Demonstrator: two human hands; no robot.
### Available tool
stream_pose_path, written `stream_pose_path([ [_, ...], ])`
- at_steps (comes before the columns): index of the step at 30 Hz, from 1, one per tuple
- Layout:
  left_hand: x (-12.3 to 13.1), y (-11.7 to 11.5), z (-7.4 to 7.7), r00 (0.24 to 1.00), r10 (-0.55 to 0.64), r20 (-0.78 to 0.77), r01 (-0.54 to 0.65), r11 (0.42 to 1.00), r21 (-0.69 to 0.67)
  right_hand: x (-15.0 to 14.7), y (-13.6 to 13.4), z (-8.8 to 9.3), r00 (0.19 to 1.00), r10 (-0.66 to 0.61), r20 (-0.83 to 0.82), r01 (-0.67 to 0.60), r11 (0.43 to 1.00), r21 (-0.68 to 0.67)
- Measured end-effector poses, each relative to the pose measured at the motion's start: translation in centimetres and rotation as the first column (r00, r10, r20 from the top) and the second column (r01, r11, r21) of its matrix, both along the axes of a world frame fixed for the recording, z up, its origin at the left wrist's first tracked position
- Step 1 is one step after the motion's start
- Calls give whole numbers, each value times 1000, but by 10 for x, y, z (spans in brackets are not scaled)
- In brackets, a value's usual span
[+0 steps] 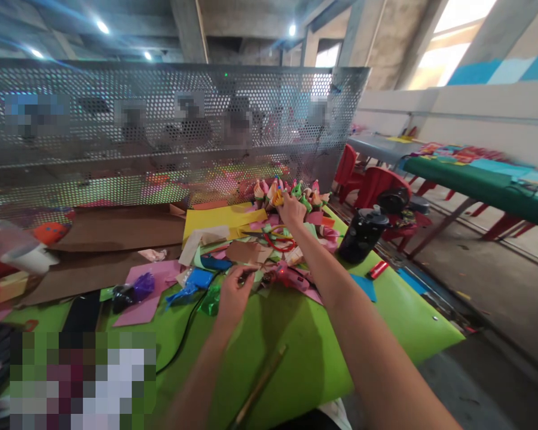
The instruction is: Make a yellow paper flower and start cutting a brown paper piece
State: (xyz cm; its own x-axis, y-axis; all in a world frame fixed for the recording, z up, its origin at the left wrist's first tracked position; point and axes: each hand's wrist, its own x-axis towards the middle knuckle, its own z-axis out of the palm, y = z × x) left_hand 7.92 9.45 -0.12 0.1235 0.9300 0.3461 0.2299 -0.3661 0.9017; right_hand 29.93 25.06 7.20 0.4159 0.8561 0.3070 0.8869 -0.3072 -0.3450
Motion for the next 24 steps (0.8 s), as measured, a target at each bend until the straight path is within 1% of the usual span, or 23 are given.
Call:
stream_pose_path([
  [7,1,-1,0,1000,12,-10,-12,1000,10,11,8,0,1000,-2,-3,2,1000,10],
  [11,1,0,-1,1000,-2,-10,2,1000,10,19,11,0,1000,5,-19,-4,1000,24],
  [18,1,0,-1,1000,-7,-5,7,1000,17,31,20,-2,994,23,-110,-16,998,61],
  [24,1,-1,2,1000,-31,3,31,1000,0,42,31,-11,979,38,-200,-15,993,116],
])
